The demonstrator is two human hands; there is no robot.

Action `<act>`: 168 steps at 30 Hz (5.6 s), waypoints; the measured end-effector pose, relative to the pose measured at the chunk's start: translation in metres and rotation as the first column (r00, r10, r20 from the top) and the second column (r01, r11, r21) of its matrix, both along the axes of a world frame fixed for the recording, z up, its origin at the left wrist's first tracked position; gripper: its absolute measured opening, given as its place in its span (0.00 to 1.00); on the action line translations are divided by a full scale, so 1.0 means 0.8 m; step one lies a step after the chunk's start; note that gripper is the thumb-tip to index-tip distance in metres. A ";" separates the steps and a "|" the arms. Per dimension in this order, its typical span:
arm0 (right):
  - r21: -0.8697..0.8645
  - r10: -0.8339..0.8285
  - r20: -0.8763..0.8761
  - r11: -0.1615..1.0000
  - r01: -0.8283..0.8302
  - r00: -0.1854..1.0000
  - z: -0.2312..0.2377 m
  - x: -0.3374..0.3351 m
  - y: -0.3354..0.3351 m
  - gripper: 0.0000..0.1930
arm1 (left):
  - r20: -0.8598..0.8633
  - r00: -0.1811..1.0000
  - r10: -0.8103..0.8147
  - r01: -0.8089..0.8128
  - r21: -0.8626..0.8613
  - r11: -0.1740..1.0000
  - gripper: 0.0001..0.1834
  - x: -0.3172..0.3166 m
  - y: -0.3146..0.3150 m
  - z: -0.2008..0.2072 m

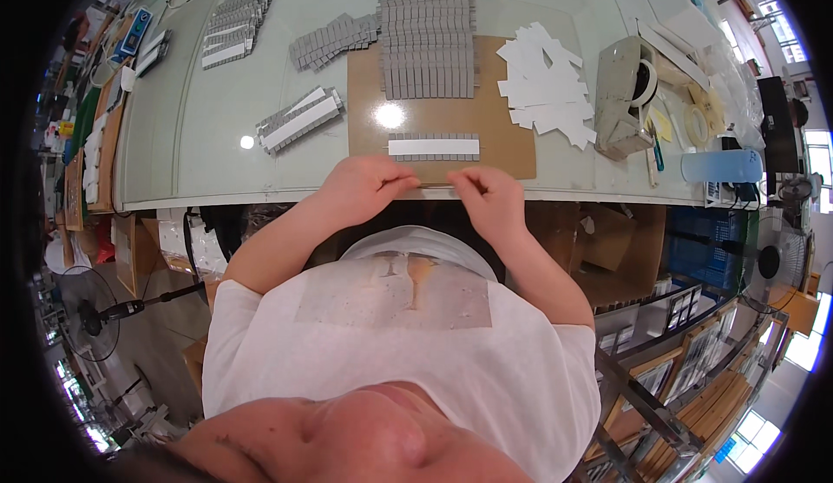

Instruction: Manually assembling small transformer components onto adhesive strips at a factory workbench.

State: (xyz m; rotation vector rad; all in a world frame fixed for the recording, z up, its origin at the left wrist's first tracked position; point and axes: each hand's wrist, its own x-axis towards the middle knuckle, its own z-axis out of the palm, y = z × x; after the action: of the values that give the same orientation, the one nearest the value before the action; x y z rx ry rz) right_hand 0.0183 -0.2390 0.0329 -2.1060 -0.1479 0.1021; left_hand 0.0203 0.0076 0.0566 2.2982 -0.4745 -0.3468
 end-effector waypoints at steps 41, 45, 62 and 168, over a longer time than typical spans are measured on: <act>-0.531 0.236 0.599 0.832 0.159 0.766 -0.058 0.006 -0.024 0.20 | -0.054 0.978 0.199 -0.181 0.238 0.954 0.16 0.056 -0.005 -0.001; -0.525 0.236 0.613 0.835 0.166 0.754 -0.058 0.007 -0.026 0.20 | -0.056 0.967 0.248 -0.225 0.263 0.938 0.14 0.034 0.034 -0.001; -0.594 0.267 0.557 0.790 0.153 0.786 -0.041 -0.003 0.015 0.21 | 0.658 0.749 -0.077 -0.121 0.250 0.961 0.34 -0.022 0.034 -0.051; -0.763 0.311 0.411 0.632 0.137 0.857 -0.043 0.027 -0.129 0.29 | 0.625 0.781 -0.018 -0.084 0.132 0.988 0.30 -0.017 0.015 -0.053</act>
State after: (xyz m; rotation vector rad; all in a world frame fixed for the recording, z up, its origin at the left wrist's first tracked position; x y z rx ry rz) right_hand 0.0400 -0.3421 -0.0017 -2.9691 -0.6376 -0.4328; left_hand 0.0063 0.0200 0.0140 2.5410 -0.7512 0.4466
